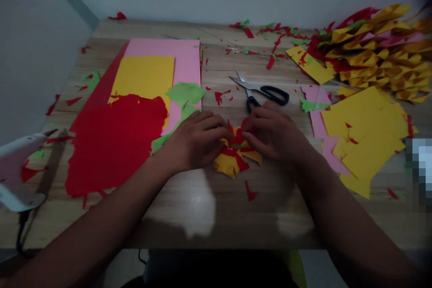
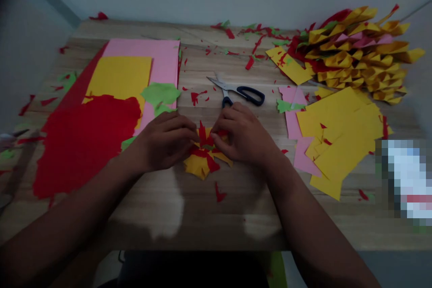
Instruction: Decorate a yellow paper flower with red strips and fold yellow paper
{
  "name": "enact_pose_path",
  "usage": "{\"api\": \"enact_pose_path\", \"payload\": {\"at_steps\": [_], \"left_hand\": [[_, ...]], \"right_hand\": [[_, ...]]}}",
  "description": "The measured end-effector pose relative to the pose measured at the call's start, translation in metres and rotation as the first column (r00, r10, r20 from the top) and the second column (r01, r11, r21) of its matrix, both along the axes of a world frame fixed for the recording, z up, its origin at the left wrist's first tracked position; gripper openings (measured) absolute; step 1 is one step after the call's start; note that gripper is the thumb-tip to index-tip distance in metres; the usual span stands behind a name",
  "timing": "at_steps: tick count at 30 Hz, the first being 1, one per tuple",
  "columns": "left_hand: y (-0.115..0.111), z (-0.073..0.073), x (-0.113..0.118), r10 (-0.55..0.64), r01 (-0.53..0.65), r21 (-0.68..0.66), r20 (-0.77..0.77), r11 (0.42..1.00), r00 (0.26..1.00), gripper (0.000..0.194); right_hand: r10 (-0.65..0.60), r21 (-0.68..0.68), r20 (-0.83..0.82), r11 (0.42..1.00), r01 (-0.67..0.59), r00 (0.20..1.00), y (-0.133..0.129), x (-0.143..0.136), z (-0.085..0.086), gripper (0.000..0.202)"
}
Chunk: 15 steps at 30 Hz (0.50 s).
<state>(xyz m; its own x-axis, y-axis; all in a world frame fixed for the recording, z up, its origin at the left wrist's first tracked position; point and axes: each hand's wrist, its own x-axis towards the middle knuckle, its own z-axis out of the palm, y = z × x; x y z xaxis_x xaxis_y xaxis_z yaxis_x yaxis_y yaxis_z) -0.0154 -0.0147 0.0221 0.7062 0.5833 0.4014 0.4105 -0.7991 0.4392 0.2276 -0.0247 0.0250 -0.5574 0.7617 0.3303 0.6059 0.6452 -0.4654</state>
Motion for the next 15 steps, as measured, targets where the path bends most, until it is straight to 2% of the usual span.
{"api": "enact_pose_path", "payload": {"at_steps": [4,6,9,13,15], "left_hand": [[-0.002,-0.008,-0.012,0.135,-0.129,-0.060,0.094,0.990,0.986,0.009],[-0.001,-0.009,-0.014,0.181,-0.172,-0.076,0.122,0.982,0.976,0.011],[0.000,-0.009,-0.013,0.131,-0.122,-0.114,0.079,0.986,0.988,0.023],[-0.002,-0.013,-0.011,0.052,-0.056,-0.189,-0.025,0.980,0.998,0.047],[-0.003,-0.017,-0.010,0.053,-0.065,-0.189,-0.066,0.980,0.996,0.048]], "right_hand": [[0.057,-0.066,0.126,0.997,-0.049,0.990,-0.006,-0.005,-0.001,0.017],[0.064,-0.083,0.134,0.995,-0.053,0.989,-0.007,-0.008,-0.003,0.013],[0.055,-0.062,0.046,0.997,-0.052,0.997,-0.007,-0.011,-0.003,0.008],[-0.055,0.001,-0.072,0.998,0.056,0.996,-0.006,-0.011,-0.001,0.008],[-0.075,-0.001,-0.100,0.997,0.076,0.992,-0.006,-0.011,0.000,0.009]]}}
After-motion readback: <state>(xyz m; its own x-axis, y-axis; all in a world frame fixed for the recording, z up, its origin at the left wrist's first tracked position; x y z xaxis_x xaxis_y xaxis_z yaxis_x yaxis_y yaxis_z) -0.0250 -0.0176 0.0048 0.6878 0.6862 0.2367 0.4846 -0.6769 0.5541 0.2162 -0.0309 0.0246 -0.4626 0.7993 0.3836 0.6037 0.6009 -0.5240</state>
